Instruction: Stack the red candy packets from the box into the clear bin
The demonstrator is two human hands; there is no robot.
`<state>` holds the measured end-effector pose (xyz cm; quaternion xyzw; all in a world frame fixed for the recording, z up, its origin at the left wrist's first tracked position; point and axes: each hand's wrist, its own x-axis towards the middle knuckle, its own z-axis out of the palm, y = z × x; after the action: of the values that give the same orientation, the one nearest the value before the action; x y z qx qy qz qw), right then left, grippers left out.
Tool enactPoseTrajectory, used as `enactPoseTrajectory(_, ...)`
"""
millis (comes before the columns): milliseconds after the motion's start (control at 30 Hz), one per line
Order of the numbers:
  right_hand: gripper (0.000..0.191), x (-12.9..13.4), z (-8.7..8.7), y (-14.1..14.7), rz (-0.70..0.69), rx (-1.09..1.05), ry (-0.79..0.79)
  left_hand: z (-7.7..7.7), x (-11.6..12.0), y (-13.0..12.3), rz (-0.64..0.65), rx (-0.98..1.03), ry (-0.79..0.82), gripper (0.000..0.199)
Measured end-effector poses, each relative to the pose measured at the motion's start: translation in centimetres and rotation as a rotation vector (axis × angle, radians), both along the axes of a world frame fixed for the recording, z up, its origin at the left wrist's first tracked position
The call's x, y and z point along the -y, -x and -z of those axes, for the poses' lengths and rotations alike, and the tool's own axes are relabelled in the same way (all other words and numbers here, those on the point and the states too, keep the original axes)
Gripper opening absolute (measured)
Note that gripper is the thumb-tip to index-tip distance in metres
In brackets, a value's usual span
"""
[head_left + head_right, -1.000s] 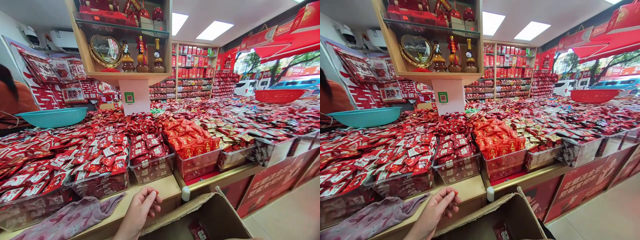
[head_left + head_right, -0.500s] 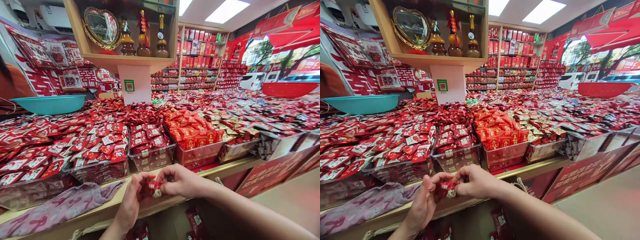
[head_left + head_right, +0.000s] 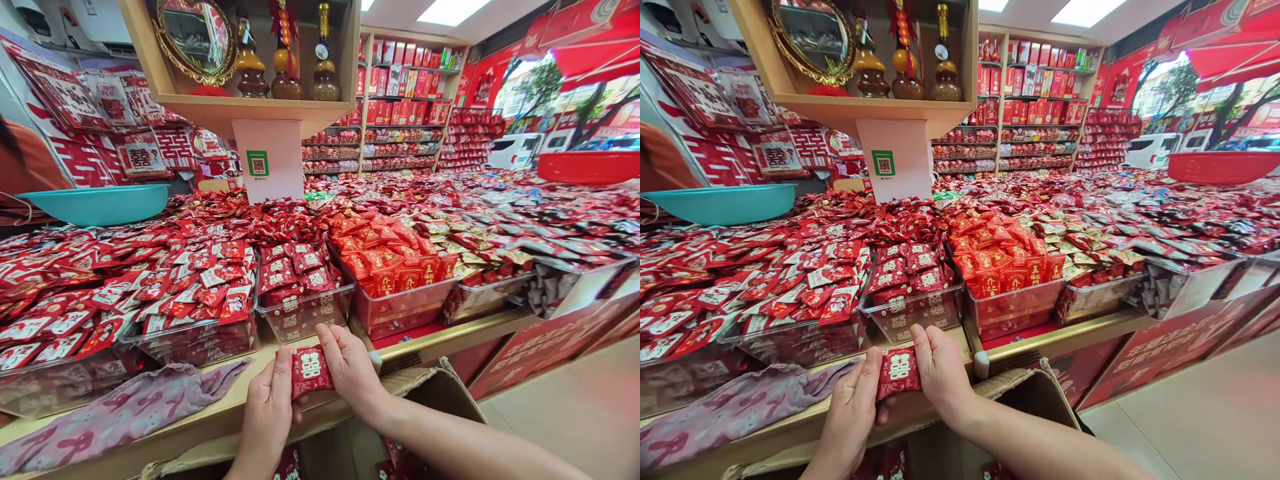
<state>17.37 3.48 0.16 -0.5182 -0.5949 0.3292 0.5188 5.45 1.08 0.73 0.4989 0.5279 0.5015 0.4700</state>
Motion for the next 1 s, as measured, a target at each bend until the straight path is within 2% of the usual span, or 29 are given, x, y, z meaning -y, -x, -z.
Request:
enactPoseTrajectory(200,0.04,0.1,-0.3,0.4,0.025,-0.015,-0.025,-0.3,0.5,-0.8,-0.125,0.097,0.003,0.039)
enactPoseTrajectory(300,0.039,-0.1,-0.6,-0.1,0.049,0.075,-0.098,-0.1,0.3,-0.7,-0.071,0.138,0.04,0.039)
enactPoseTrajectory(400,0.036,-0.8,-1.1,-1.7,0.149,0.333,-0.315,-0.2,-0.2,-0.2,0.053,0.176,0.168,0.036)
enactPoseTrajectory(533,0.031,-1.2,-1.8,-3.4,0.304,0.747,-0.768,-1.1,-0.5,0.3,0.29,0.419,0.348,0.045)
enactPoseTrajectory(600,0.027,-0.7,-1.8,-3.3,0.216,0.908,-0.946,-1.5,-0.5,0.3,0.378,0.576,0.41,0.047)
enactPoseTrajectory(700,0.02,0.4,-1.3,-2.2,-0.085,1.057,-1.034,-1.7,-0.6,0.4,0.367,0.664,0.447,0.043)
enactPoseTrajectory(767,0.02,0.8,-0.9,-1.6,-0.261,1.026,-0.993,-1.5,-0.7,0.5,0.324,0.625,0.425,0.046)
enactPoseTrajectory(800,0.022,0.9,-0.8,-1.5,-0.29,0.964,-0.934,-1.4,-0.7,0.5,0.308,0.606,0.402,0.049)
enactPoseTrajectory(833,0.025,0.9,-0.7,-1.6,-0.276,0.879,-0.847,-1.3,-0.7,0.5,0.298,0.597,0.375,0.052)
enactPoseTrajectory(933,0.024,0.4,-1.0,-2.3,-0.09,0.531,-0.468,-1.4,-0.5,0.5,0.314,0.619,0.357,0.056)
enactPoseTrajectory(1000,0.022,-0.1,-1.3,-2.8,-0.082,0.261,-0.204,-1.7,-0.3,0.4,0.325,0.62,0.366,0.059)
